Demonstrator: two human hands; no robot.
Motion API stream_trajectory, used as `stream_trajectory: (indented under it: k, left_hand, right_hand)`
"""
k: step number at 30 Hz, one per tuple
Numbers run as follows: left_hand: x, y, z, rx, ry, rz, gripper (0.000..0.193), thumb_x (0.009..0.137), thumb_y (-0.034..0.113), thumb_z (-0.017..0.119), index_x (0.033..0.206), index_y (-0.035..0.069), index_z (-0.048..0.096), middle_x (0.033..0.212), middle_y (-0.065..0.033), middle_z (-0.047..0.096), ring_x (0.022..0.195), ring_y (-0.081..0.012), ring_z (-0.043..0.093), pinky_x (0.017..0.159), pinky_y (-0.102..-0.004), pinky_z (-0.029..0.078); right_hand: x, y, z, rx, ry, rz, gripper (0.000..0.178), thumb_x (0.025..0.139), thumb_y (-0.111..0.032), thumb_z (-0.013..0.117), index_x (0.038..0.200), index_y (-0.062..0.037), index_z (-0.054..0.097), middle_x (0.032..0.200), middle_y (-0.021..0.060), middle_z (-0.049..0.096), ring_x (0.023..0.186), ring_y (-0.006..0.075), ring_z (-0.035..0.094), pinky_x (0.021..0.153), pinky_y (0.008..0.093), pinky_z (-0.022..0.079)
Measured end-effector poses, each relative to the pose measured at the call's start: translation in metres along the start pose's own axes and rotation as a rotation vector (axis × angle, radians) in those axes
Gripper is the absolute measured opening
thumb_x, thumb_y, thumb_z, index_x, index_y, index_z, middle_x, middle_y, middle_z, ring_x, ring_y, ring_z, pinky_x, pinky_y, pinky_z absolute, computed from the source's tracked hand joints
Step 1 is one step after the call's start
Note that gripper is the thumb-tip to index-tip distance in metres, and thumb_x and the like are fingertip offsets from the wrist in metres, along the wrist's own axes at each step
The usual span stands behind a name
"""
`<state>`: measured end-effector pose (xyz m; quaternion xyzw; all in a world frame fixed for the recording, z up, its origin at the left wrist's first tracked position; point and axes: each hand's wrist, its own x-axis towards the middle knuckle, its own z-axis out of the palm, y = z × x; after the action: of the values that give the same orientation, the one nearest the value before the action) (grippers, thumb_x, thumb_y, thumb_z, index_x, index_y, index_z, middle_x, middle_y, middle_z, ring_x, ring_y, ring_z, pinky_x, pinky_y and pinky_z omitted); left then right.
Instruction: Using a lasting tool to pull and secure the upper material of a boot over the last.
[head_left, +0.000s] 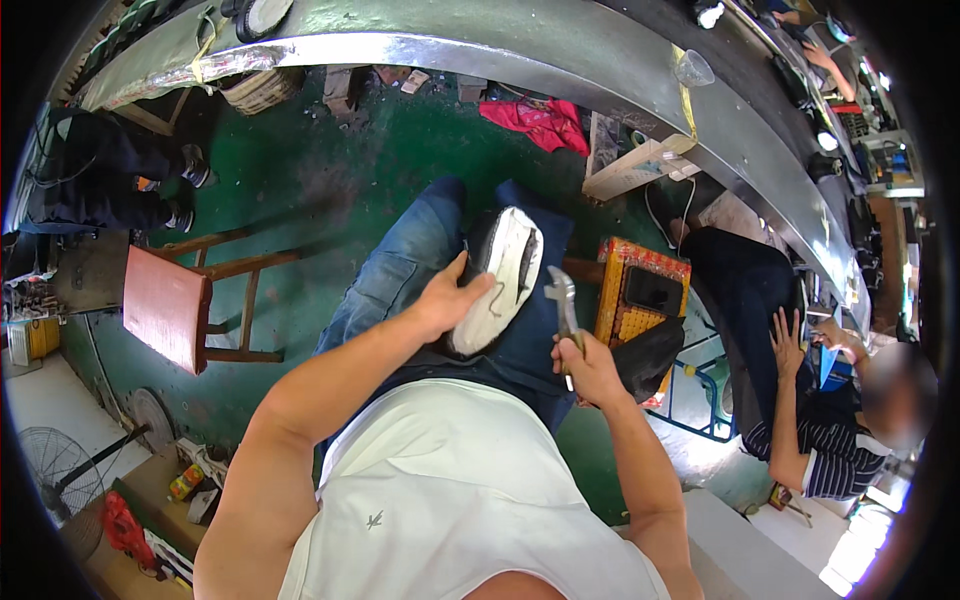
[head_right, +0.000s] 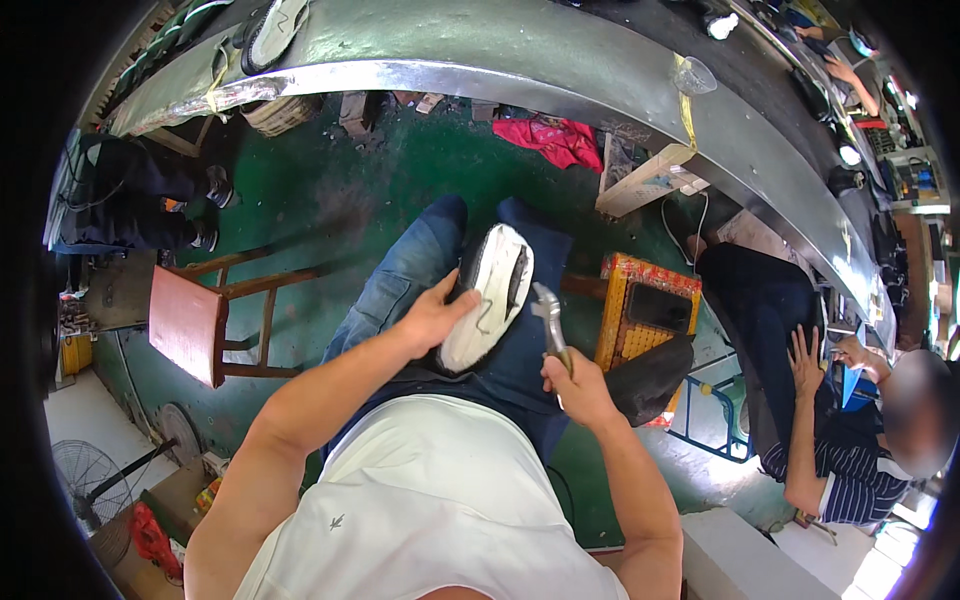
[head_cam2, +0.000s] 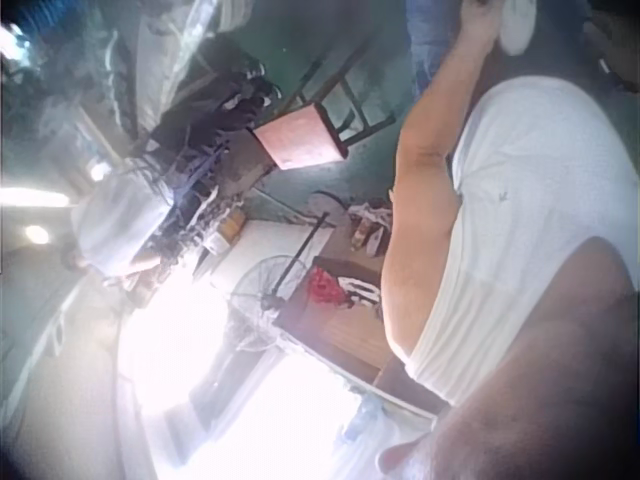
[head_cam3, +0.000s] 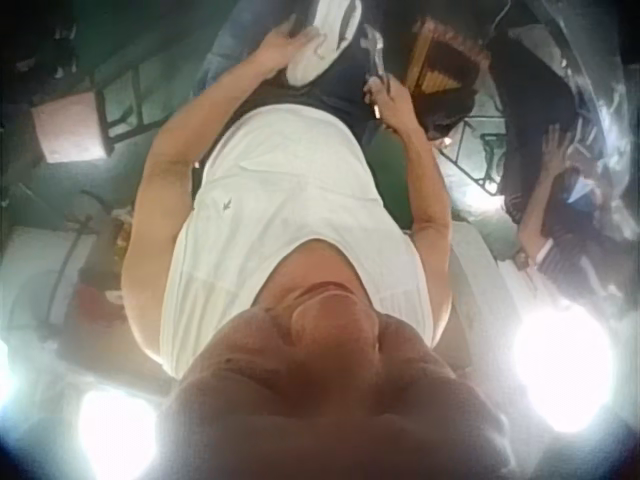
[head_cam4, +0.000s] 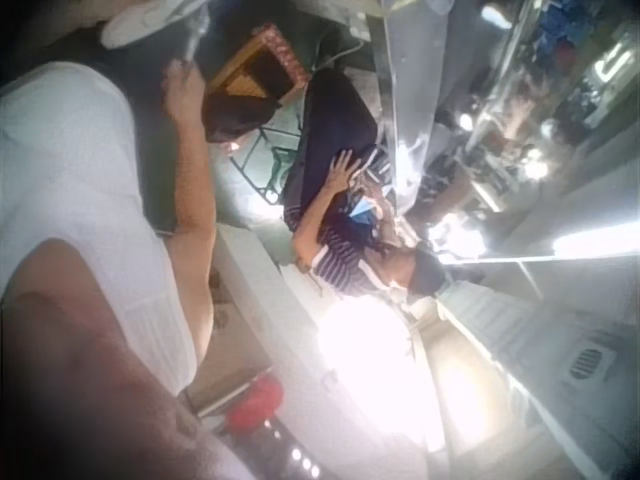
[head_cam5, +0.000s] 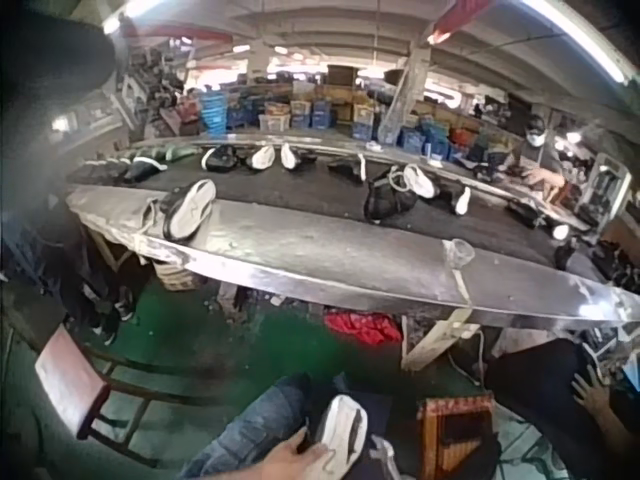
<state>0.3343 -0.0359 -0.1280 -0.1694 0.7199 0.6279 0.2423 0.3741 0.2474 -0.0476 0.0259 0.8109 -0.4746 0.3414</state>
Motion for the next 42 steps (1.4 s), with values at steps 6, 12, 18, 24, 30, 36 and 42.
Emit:
stream_trajectory:
  k: [6, 12, 18, 24, 30, 36, 42]
  left_hand:
    - [-0.049, 0.118, -0.068, 0.597, -0.156, 0.331, 0.1, 0.082, 0.034, 0.081, 0.157, -0.004, 0.027, 0.146, -0.0247, 0.052, 0.133, -0.0377, 0.054, 0.112, -0.0406, 0.041]
    - [-0.022, 0.022, -0.088, 1.155, -0.12, 0.642, 0.103, 0.069, 0.027, 0.09, 0.151, 0.003, 0.032, 0.146, -0.0175, 0.049, 0.139, -0.0348, 0.045, 0.118, -0.0533, 0.028]
    - [-0.023, 0.009, -0.084, 1.133, -0.047, 0.795, 0.089, 0.07, 0.025, 0.088, 0.143, 0.006, 0.041, 0.148, -0.0132, 0.048, 0.143, -0.0327, 0.04, 0.118, -0.055, 0.025]
    - [-0.024, 0.011, -0.084, 1.099, -0.03, 0.766, 0.089, 0.069, 0.021, 0.089, 0.142, 0.006, 0.041, 0.15, -0.0138, 0.046, 0.142, -0.0351, 0.041, 0.119, -0.0556, 0.024]
    - [-0.022, 0.012, -0.082, 1.102, -0.025, 0.766, 0.089, 0.069, 0.023, 0.088, 0.142, 0.005, 0.041, 0.149, -0.0134, 0.047, 0.143, -0.0345, 0.041, 0.118, -0.0557, 0.025]
    - [-0.023, 0.011, -0.086, 1.103, -0.013, 0.795, 0.088, 0.068, 0.024, 0.088, 0.141, 0.004, 0.042, 0.149, -0.0132, 0.047, 0.143, -0.0337, 0.041, 0.117, -0.0564, 0.025]
    - [-0.029, 0.02, -0.096, 1.125, -0.054, 0.805, 0.08, 0.074, 0.022, 0.084, 0.141, 0.003, 0.045, 0.15, -0.014, 0.047, 0.142, -0.0353, 0.04, 0.116, -0.0586, 0.025]
  right_hand:
    - [-0.029, 0.009, -0.021, 0.234, 0.23, -0.02, 0.025, 0.099, -0.015, 0.061, 0.114, 0.0045, 0.062, 0.082, 0.006, 0.066, 0.073, 0.0126, 0.063, 0.07, 0.0291, 0.052]
    - [-0.035, -0.031, -0.032, 0.008, 0.112, -0.035, 0.024, 0.097, -0.015, 0.061, 0.112, 0.0041, 0.061, 0.079, 0.0114, 0.064, 0.071, 0.0215, 0.063, 0.07, 0.0343, 0.052]
    - [-0.032, -0.076, -0.051, -0.61, 0.102, -0.452, 0.043, 0.091, -0.011, 0.064, 0.131, 0.0033, 0.056, 0.107, 0.0195, 0.065, 0.092, 0.0384, 0.065, 0.079, 0.0468, 0.054]
    - [-0.003, -0.122, -0.058, -1.026, 0.048, -0.623, 0.047, 0.086, -0.009, 0.063, 0.129, 0.0074, 0.057, 0.105, 0.0156, 0.064, 0.101, 0.0303, 0.065, 0.075, 0.0394, 0.058]
    - [0.022, -0.157, -0.04, -1.382, 0.042, -0.663, 0.044, 0.088, -0.012, 0.062, 0.126, 0.0107, 0.059, 0.109, 0.0197, 0.062, 0.107, 0.0326, 0.062, 0.077, 0.0423, 0.061]
    - [0.027, -0.216, -0.012, -1.77, -0.108, -0.448, 0.058, 0.087, -0.012, 0.063, 0.14, 0.0102, 0.053, 0.127, 0.0254, 0.059, 0.119, 0.0363, 0.057, 0.087, 0.0472, 0.057]
    - [0.038, -0.252, -0.01, -1.829, -0.653, -0.459, 0.023, 0.081, -0.011, 0.066, 0.101, 0.0013, 0.07, 0.094, 0.013, 0.068, 0.087, 0.0264, 0.067, 0.068, 0.0374, 0.055]
